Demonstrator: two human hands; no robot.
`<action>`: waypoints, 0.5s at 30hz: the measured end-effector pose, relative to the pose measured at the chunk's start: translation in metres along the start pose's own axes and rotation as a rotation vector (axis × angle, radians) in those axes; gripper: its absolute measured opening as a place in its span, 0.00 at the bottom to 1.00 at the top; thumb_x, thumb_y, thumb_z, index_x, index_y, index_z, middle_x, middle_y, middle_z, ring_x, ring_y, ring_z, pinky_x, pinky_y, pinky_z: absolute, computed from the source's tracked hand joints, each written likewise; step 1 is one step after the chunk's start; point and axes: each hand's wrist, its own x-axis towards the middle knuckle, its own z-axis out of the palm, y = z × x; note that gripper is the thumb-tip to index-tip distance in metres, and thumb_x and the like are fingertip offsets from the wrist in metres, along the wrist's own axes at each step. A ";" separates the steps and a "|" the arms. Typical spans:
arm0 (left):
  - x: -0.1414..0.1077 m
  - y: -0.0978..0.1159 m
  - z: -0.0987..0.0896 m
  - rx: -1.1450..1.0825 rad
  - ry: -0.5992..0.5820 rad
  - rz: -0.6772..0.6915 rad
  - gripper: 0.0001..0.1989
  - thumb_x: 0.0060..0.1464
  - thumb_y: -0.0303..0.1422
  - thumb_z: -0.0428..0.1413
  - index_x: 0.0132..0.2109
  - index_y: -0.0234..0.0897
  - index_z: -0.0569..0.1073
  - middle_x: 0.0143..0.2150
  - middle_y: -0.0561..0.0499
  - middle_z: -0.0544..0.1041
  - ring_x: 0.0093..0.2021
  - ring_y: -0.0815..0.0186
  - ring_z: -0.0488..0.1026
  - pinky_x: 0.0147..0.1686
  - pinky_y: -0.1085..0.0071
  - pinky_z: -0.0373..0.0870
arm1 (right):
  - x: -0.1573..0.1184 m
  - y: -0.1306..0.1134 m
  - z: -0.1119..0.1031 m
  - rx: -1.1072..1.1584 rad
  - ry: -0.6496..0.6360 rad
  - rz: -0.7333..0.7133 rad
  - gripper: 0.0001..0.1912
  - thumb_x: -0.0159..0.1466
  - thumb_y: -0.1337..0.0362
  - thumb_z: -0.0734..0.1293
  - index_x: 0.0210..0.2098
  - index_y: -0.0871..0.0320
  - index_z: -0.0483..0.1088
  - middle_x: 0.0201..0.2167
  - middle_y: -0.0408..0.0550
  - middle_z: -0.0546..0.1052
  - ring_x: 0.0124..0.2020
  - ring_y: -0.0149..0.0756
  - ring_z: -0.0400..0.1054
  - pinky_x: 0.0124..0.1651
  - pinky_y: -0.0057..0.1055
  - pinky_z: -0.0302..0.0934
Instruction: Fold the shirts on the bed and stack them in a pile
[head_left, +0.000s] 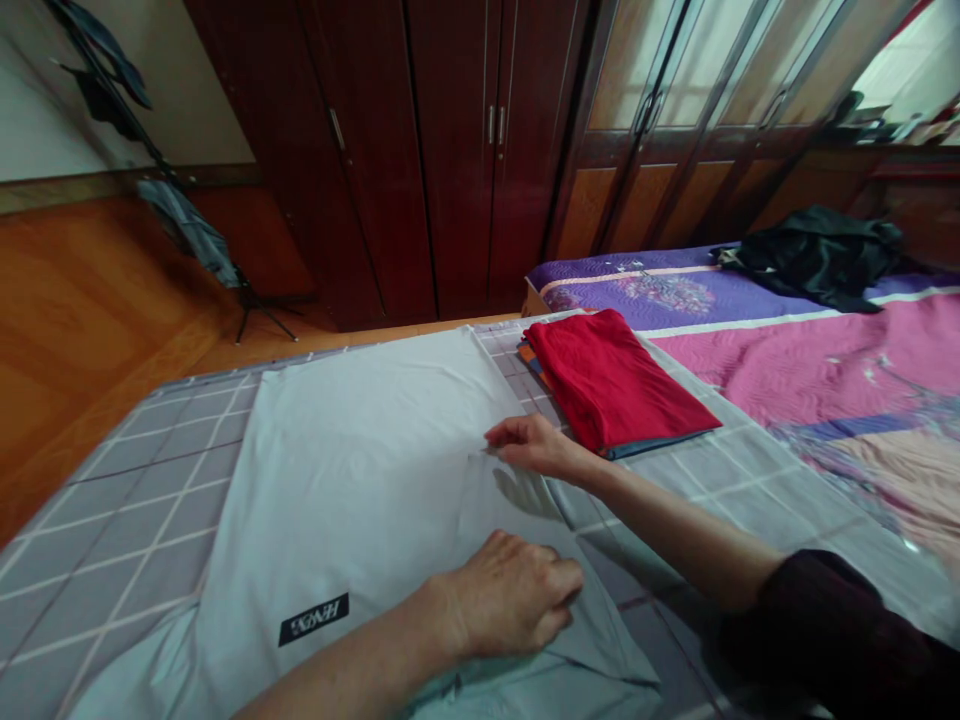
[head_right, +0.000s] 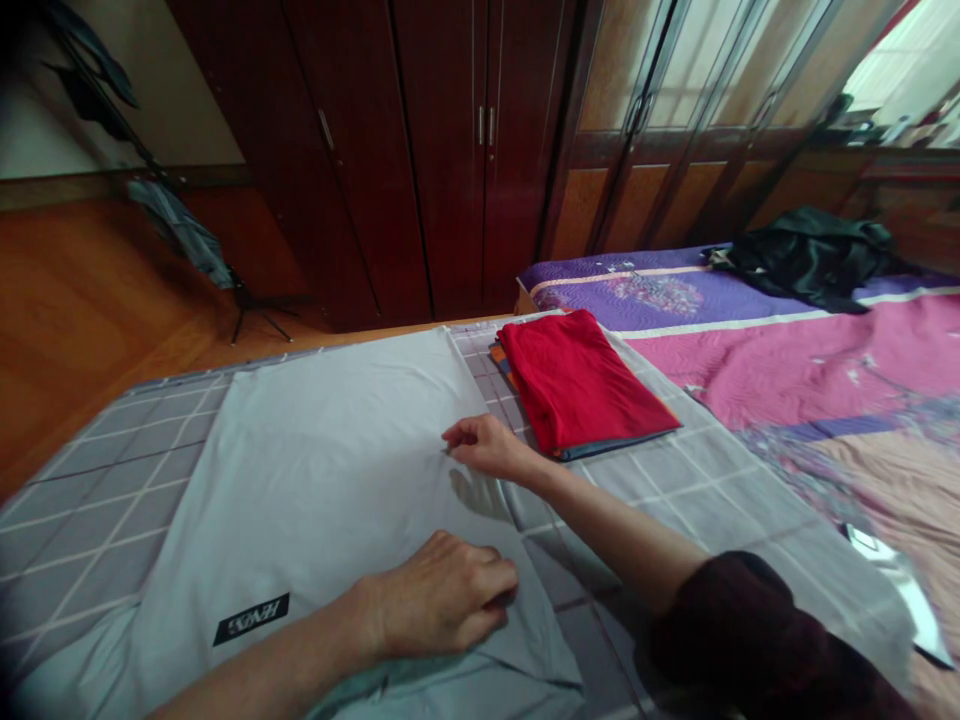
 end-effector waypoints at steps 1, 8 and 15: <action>0.001 -0.002 0.000 -0.019 -0.006 -0.003 0.04 0.55 0.33 0.54 0.38 0.39 0.69 0.34 0.52 0.78 0.33 0.61 0.76 0.25 0.72 0.64 | 0.005 0.000 0.001 -0.003 0.001 -0.007 0.16 0.53 0.70 0.64 0.40 0.65 0.74 0.34 0.50 0.78 0.32 0.34 0.71 0.36 0.29 0.65; 0.003 -0.007 -0.005 -0.059 -0.023 0.021 0.06 0.55 0.35 0.55 0.40 0.38 0.71 0.37 0.52 0.79 0.34 0.63 0.76 0.23 0.72 0.60 | 0.000 -0.004 0.031 -0.381 0.002 -0.424 0.20 0.59 0.64 0.64 0.50 0.64 0.67 0.51 0.61 0.70 0.53 0.45 0.64 0.53 0.45 0.62; -0.010 -0.002 0.001 0.035 0.040 -0.016 0.03 0.56 0.34 0.54 0.36 0.40 0.71 0.31 0.53 0.77 0.28 0.67 0.74 0.18 0.73 0.56 | 0.011 -0.003 0.055 -0.977 0.081 -0.696 0.26 0.64 0.58 0.62 0.57 0.66 0.62 0.60 0.67 0.61 0.62 0.54 0.52 0.58 0.52 0.56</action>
